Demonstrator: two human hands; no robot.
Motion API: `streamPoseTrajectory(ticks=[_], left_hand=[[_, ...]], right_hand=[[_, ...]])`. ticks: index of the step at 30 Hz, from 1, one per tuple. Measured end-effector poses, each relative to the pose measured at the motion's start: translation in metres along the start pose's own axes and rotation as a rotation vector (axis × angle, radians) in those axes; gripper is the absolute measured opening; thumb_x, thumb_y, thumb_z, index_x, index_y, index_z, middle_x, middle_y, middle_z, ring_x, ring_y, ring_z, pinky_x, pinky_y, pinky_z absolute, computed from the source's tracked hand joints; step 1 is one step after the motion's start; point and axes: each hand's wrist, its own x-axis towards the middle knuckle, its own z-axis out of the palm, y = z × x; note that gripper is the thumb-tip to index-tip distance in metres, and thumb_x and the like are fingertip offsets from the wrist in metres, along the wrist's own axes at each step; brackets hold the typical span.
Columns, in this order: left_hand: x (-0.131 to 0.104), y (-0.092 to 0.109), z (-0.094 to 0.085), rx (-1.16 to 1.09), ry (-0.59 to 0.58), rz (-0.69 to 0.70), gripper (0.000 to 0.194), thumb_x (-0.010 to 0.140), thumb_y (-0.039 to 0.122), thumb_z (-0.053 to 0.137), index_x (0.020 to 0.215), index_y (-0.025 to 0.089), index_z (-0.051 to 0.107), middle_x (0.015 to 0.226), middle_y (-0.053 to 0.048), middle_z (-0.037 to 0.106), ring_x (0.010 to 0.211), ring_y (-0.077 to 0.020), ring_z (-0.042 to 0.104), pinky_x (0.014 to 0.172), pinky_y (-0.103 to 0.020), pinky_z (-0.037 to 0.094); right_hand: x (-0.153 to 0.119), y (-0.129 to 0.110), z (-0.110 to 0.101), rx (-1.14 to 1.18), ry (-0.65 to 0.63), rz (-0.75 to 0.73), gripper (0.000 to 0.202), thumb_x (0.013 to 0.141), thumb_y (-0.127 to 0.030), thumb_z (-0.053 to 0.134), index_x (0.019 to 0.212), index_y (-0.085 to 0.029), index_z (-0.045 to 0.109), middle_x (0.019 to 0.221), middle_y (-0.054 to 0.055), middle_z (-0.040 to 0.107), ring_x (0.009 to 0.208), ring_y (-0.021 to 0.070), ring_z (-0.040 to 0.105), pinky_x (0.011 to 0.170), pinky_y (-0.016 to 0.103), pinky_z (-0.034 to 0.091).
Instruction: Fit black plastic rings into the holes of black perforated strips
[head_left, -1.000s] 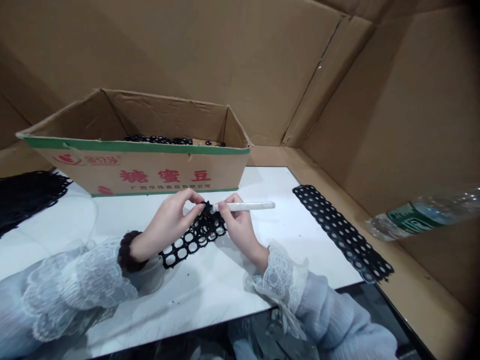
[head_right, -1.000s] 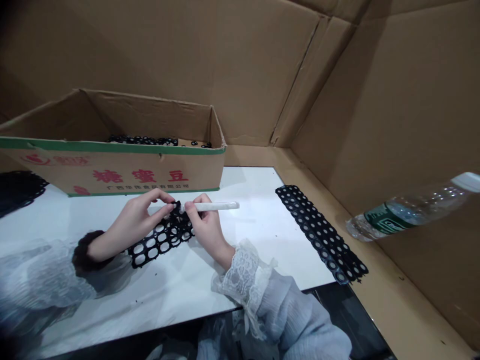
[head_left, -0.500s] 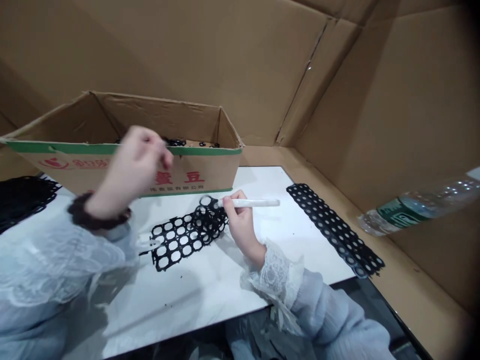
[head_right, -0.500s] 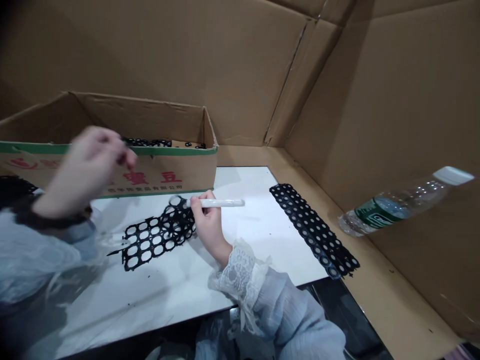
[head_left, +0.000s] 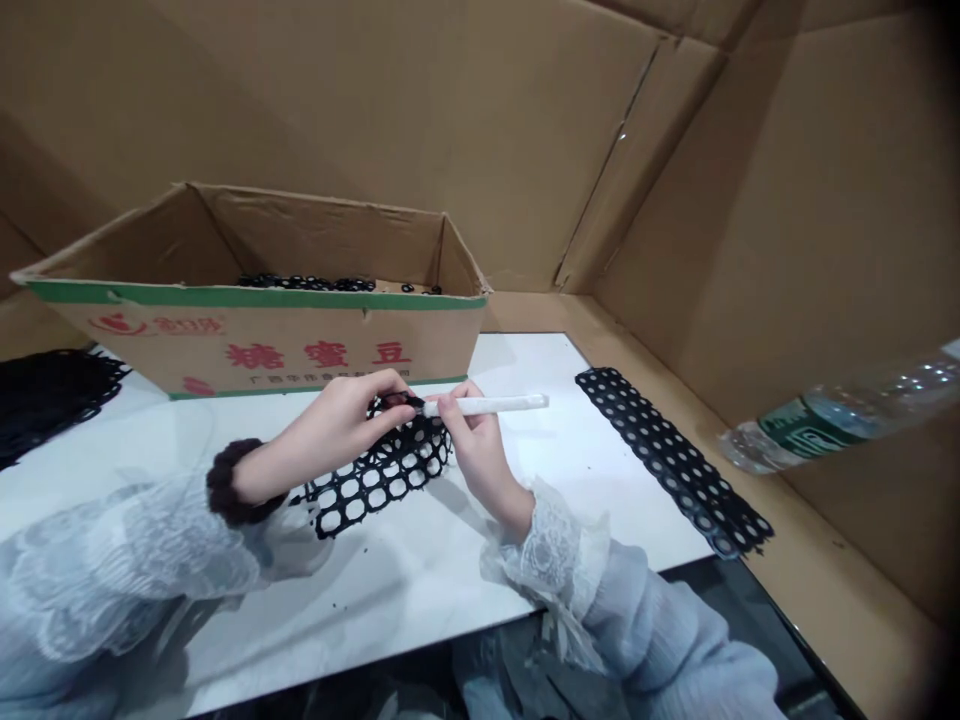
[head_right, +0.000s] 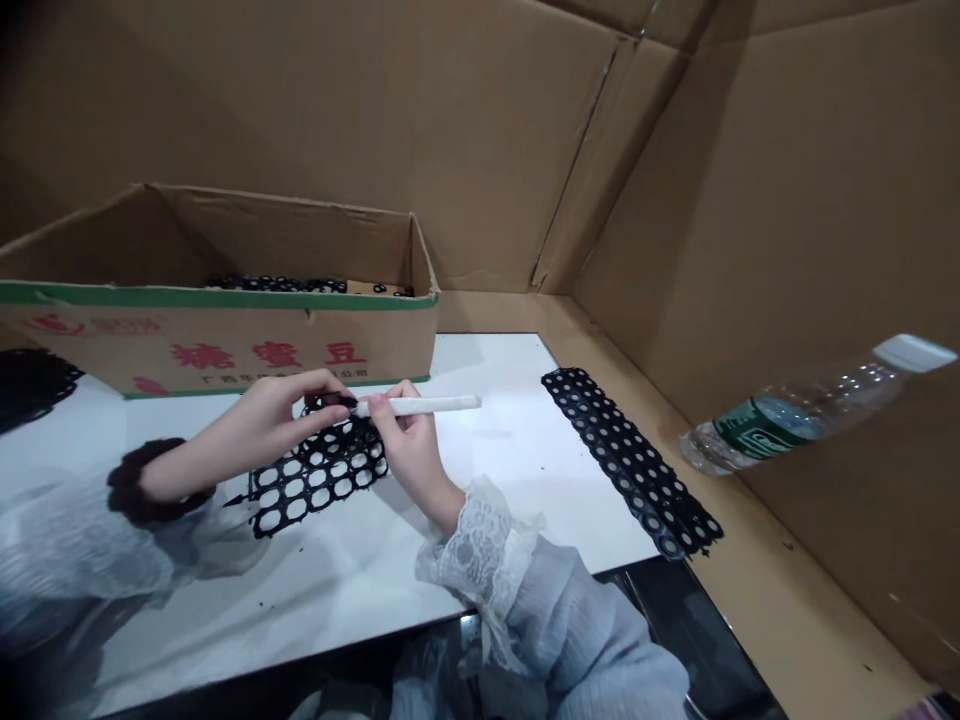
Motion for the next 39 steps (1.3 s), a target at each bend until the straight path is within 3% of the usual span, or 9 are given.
streamPoseTrajectory(ticks=[4,8,15,23,27,29,32,36,39], left_hand=[[-0.002,-0.005,0.006,-0.223,0.005,-0.203,0.028,0.079,0.044,0.054,0.076,0.017,0.060,0.072,-0.001,0.065,0.067,-0.0159,0.057,0.061,-0.024,0.039],[-0.002,-0.004,0.006,-0.458,-0.001,-0.343,0.026,0.074,0.041,0.062,0.071,0.016,0.058,0.067,0.000,0.065,0.064,-0.0147,0.058,0.058,-0.023,0.040],[-0.008,-0.004,0.012,-0.561,0.009,-0.368,0.029,0.074,0.044,0.063,0.071,0.016,0.061,0.071,-0.002,0.067,0.070,-0.0164,0.060,0.064,-0.024,0.042],[-0.013,-0.010,0.021,-0.783,-0.071,-0.354,0.028,0.077,0.039,0.062,0.096,0.018,0.063,0.094,-0.004,0.066,0.091,-0.0213,0.059,0.081,-0.031,0.042],[-0.015,-0.005,0.019,-0.854,-0.122,-0.408,0.031,0.079,0.041,0.059,0.100,0.019,0.061,0.099,-0.005,0.065,0.097,-0.0233,0.056,0.084,-0.034,0.041],[-0.015,-0.002,0.016,-0.804,-0.115,-0.410,0.032,0.080,0.045,0.056,0.098,0.019,0.059,0.100,-0.005,0.063,0.098,-0.0233,0.055,0.083,-0.033,0.041],[-0.013,-0.001,0.013,-0.555,-0.085,-0.340,0.035,0.080,0.051,0.054,0.093,0.019,0.056,0.092,-0.004,0.062,0.091,-0.0222,0.056,0.077,-0.032,0.042],[-0.011,-0.006,0.015,-0.208,0.136,-0.148,0.031,0.080,0.044,0.055,0.099,0.019,0.051,0.093,-0.003,0.060,0.087,-0.0197,0.056,0.077,-0.030,0.041],[-0.010,-0.011,0.018,-0.094,0.271,-0.110,0.028,0.085,0.038,0.049,0.106,0.020,0.048,0.098,-0.004,0.061,0.089,-0.0192,0.058,0.076,-0.029,0.043]], right_hand=[[-0.003,-0.002,0.002,0.000,-0.024,0.007,0.025,0.084,-0.040,0.051,0.070,-0.021,0.041,0.072,-0.001,0.056,0.074,0.0131,0.052,0.073,0.027,0.040],[-0.004,-0.001,0.001,-0.063,0.008,-0.010,0.026,0.085,-0.039,0.051,0.069,-0.021,0.041,0.067,-0.003,0.050,0.064,0.0115,0.046,0.065,0.026,0.037],[-0.002,0.002,-0.001,-0.151,0.020,-0.043,0.025,0.086,-0.038,0.049,0.070,-0.020,0.043,0.067,-0.003,0.045,0.064,0.0114,0.043,0.063,0.025,0.036],[-0.001,0.008,0.000,-0.452,0.039,-0.287,0.023,0.087,-0.030,0.047,0.068,-0.020,0.042,0.078,0.001,0.042,0.077,0.0134,0.045,0.072,0.027,0.038],[0.003,0.008,-0.005,-0.514,0.065,-0.312,0.024,0.086,-0.030,0.048,0.065,-0.020,0.040,0.075,0.001,0.042,0.077,0.0147,0.045,0.072,0.029,0.038],[0.003,0.006,-0.007,-0.460,0.049,-0.273,0.024,0.087,-0.031,0.047,0.066,-0.020,0.040,0.074,0.000,0.044,0.076,0.0142,0.046,0.072,0.029,0.038],[0.003,0.004,-0.007,-0.304,-0.007,-0.166,0.023,0.087,-0.035,0.047,0.070,-0.020,0.043,0.069,-0.002,0.045,0.067,0.0119,0.045,0.065,0.026,0.037],[0.004,0.004,-0.005,-0.129,-0.025,-0.065,0.027,0.086,-0.038,0.050,0.068,-0.020,0.041,0.064,-0.004,0.042,0.059,0.0099,0.042,0.058,0.024,0.036],[0.004,0.005,-0.003,-0.056,-0.051,-0.027,0.028,0.083,-0.037,0.053,0.067,-0.019,0.040,0.067,-0.003,0.045,0.062,0.0098,0.045,0.060,0.024,0.038]])
